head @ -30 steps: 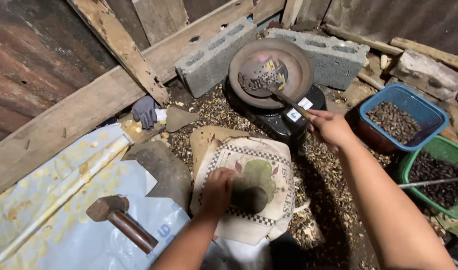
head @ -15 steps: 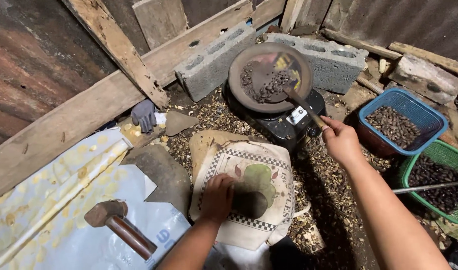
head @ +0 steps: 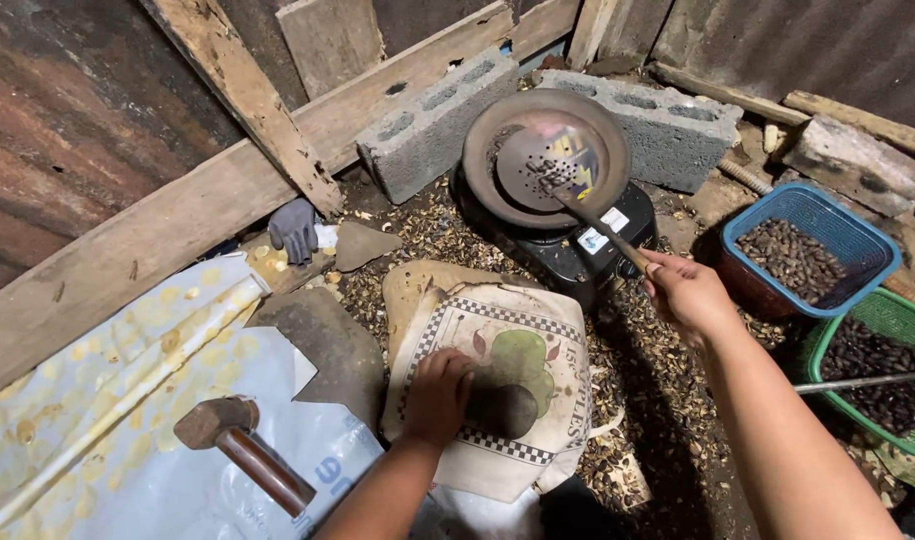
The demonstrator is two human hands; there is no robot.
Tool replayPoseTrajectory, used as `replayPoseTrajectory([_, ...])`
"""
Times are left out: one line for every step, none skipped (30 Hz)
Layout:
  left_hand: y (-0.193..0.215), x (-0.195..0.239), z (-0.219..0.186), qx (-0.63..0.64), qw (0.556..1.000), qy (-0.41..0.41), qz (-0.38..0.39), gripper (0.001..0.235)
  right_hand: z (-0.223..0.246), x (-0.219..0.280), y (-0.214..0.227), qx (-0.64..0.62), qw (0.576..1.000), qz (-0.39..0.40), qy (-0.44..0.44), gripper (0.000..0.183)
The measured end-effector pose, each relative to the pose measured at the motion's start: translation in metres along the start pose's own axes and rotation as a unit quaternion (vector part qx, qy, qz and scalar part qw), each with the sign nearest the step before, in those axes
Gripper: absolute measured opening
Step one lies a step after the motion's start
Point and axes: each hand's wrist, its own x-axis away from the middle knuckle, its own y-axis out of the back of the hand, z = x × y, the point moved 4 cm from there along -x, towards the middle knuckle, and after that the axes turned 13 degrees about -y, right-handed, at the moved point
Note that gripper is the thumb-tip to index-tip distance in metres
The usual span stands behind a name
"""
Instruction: The person stirs dark beans in a pan on a portable gas stove using a slotted spoon. They then use a hammer to crack the beans on a white sack and a stone to crush them on a patterned board, repeating these steps.
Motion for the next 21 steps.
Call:
replayPoseTrajectory([0.000, 0.001, 0.000, 0.002, 1.000, -0.004, -0.002, 0.021, 0.000, 0.003, -0.001, 0.031, 0.999, -0.014, -0.001, 0.034])
replayPoseTrajectory([0.000, 0.002, 0.000, 0.002, 1.000, -0.003, -0.002, 0.021, 0.000, 0.004, -0.004, 0.032, 0.999, -0.013, -0.002, 0.034])
replayPoseTrajectory([-0.001, 0.002, 0.000, -0.003, 1.000, -0.002, -0.002, 0.022, 0.002, 0.005, -0.004, 0.038, 0.999, -0.036, 0.008, 0.033])
replayPoseTrajectory([-0.002, 0.003, 0.001, -0.007, 1.000, -0.002, -0.001, 0.024, 0.003, 0.007, -0.004, 0.045, 0.997, -0.058, 0.019, 0.033])
replayPoseTrajectory([-0.003, 0.004, 0.001, -0.007, 1.000, 0.000, -0.001, 0.024, 0.002, 0.006, -0.001, 0.046, 0.997, -0.058, 0.017, 0.033])
replayPoseTrajectory([-0.004, 0.005, 0.001, -0.010, 1.000, 0.002, 0.005, 0.025, 0.000, 0.006, 0.000, 0.040, 0.998, -0.037, 0.018, 0.033])
replayPoseTrajectory([-0.005, 0.004, 0.003, -0.015, 1.000, 0.003, 0.010, 0.026, 0.001, 0.005, 0.000, 0.034, 0.999, -0.014, 0.021, 0.033])
replayPoseTrajectory([-0.003, 0.003, 0.004, -0.016, 1.000, 0.004, 0.009, 0.026, 0.005, 0.009, -0.004, 0.035, 0.999, -0.013, 0.022, 0.033])
replayPoseTrajectory([-0.003, 0.004, 0.003, -0.015, 1.000, 0.007, 0.014, 0.027, 0.006, 0.015, -0.006, 0.060, 0.998, -0.029, 0.017, 0.033])
replayPoseTrajectory([-0.004, 0.004, 0.002, -0.013, 1.000, 0.011, 0.018, 0.027, 0.008, 0.021, -0.008, 0.084, 0.995, -0.046, 0.013, 0.033])
replayPoseTrajectory([-0.005, 0.004, 0.004, -0.014, 1.000, 0.011, 0.018, 0.027, 0.006, 0.018, -0.007, 0.085, 0.995, -0.045, 0.013, 0.033])
replayPoseTrajectory([-0.007, 0.004, 0.005, -0.016, 1.000, 0.005, 0.013, 0.027, 0.003, 0.016, -0.005, 0.057, 0.997, -0.041, 0.012, 0.032])
replayPoseTrajectory([-0.008, 0.007, 0.005, -0.017, 1.000, 0.000, 0.010, 0.028, -0.001, 0.015, -0.003, 0.030, 0.999, -0.038, 0.008, 0.032])
replayPoseTrajectory([-0.007, 0.008, 0.004, -0.017, 1.000, 0.002, 0.010, 0.028, -0.002, 0.017, -0.003, 0.031, 0.999, -0.037, 0.006, 0.032])
replayPoseTrajectory([-0.007, 0.007, 0.004, -0.013, 1.000, 0.006, 0.012, 0.028, 0.000, 0.018, -0.004, 0.055, 0.997, -0.041, 0.022, 0.032])
replayPoseTrajectory([-0.006, 0.006, 0.004, -0.010, 1.000, 0.010, 0.013, 0.028, 0.002, 0.020, -0.004, 0.078, 0.995, -0.044, 0.038, 0.032])
replayPoseTrajectory([-0.006, 0.005, 0.005, -0.011, 1.000, 0.011, 0.012, 0.028, 0.000, 0.016, -0.002, 0.079, 0.995, -0.043, 0.039, 0.032])
replayPoseTrajectory([-0.005, 0.005, 0.005, -0.012, 1.000, 0.005, 0.008, 0.028, -0.002, 0.013, 0.002, 0.103, 0.992, -0.055, 0.042, 0.032])
replayPoseTrajectory([-0.006, 0.006, 0.003, -0.011, 1.000, 0.000, 0.006, 0.028, -0.006, 0.010, 0.006, 0.128, 0.989, -0.067, 0.044, 0.032])
replayPoseTrajectory([-0.008, 0.009, 0.004, -0.011, 1.000, 0.002, 0.006, 0.028, -0.005, 0.017, 0.007, 0.130, 0.988, -0.066, 0.043, 0.032])
replayPoseTrajectory([-0.011, 0.010, 0.007, -0.011, 1.000, 0.002, 0.010, 0.032, -0.001, 0.024, 0.007, 0.183, 0.977, -0.087, 0.070, 0.033])
